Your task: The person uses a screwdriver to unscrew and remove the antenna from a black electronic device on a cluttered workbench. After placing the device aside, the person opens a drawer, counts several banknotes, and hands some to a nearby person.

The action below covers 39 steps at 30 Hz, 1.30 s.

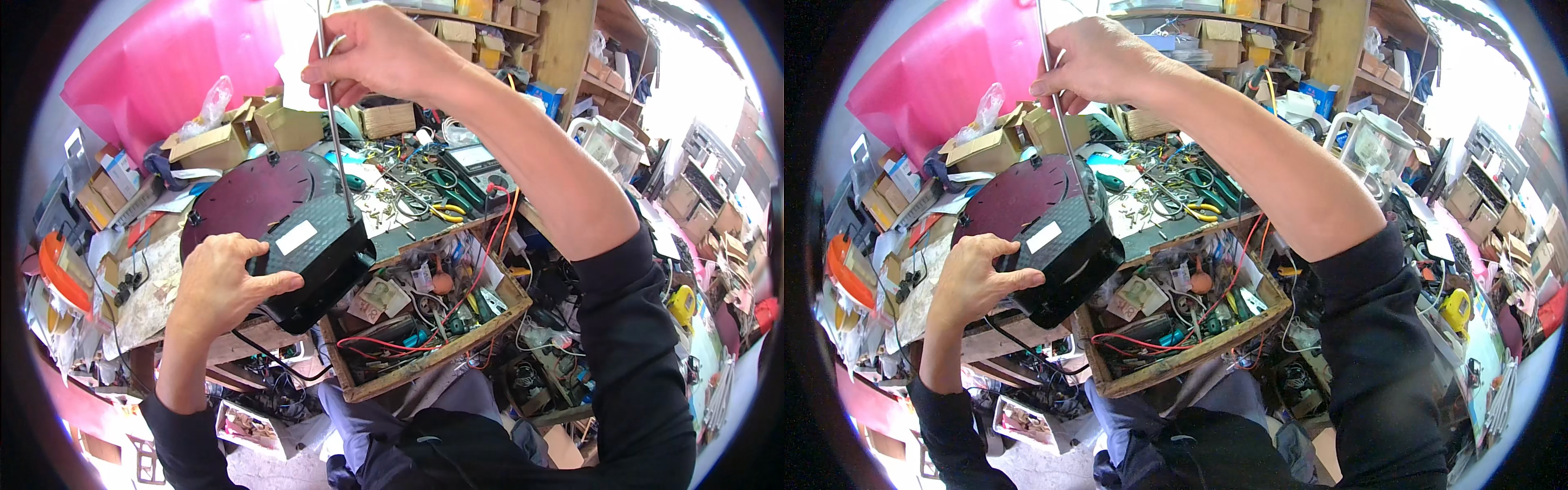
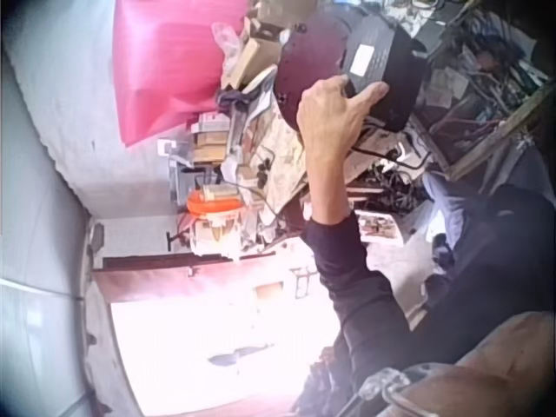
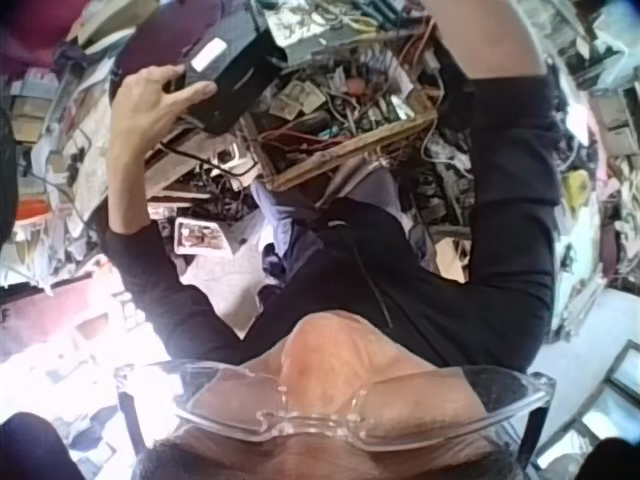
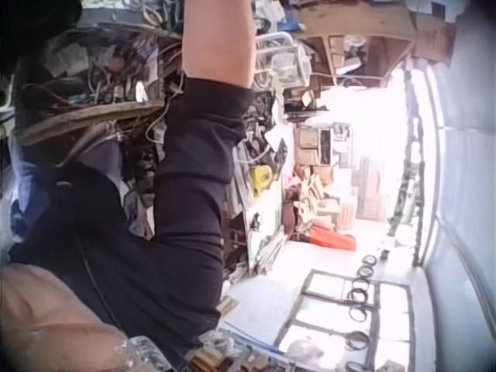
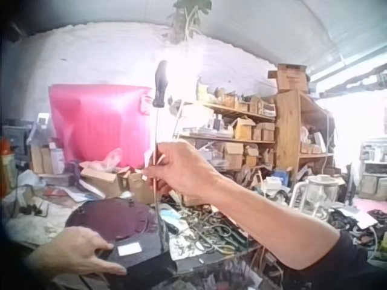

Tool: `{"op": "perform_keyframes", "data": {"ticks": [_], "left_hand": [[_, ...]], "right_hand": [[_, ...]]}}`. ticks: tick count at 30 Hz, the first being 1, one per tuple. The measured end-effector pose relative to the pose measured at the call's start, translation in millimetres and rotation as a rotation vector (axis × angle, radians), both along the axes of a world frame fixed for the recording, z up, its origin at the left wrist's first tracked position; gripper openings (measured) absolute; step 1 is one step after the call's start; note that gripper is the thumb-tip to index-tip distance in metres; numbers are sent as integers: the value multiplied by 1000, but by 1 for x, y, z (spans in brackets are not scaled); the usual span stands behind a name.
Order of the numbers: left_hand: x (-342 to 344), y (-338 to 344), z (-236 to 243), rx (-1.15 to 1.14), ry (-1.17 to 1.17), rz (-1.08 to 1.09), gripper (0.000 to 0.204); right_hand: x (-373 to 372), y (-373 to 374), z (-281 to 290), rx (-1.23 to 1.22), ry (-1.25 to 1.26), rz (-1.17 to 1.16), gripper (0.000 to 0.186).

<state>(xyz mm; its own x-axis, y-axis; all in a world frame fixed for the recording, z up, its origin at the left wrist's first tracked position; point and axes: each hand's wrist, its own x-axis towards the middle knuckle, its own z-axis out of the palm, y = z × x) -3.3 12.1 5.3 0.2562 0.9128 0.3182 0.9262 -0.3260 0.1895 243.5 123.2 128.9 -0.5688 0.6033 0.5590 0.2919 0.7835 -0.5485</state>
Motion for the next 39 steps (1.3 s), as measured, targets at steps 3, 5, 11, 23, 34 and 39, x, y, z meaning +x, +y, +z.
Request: {"op": "perform_keyframes", "data": {"ticks": [3, 5, 11, 23, 34, 39], "left_hand": [[0, -1, 1, -3, 5, 2, 74], [-1, -2, 1, -3, 9, 20, 73], [4, -2, 2, -16, -40, 32, 68], [-12, -4, 0, -18, -143, -29, 60], [-34, -5, -1, -100, -240, -87, 64], [-35, -6, 3, -128, -222, -61, 69]], "right_hand": [[0, 10, 0, -31, 17, 97, 13], [-2, 1, 1, -11, -18, 44, 14], [0, -11, 3, 111, -94, -157, 19], [-7, -11, 1, -171, -56, 136, 20], [-11, -26, -5, 0, -17, 110, 15], [-9, -27, -5, 29, 25, 84, 17]]}}
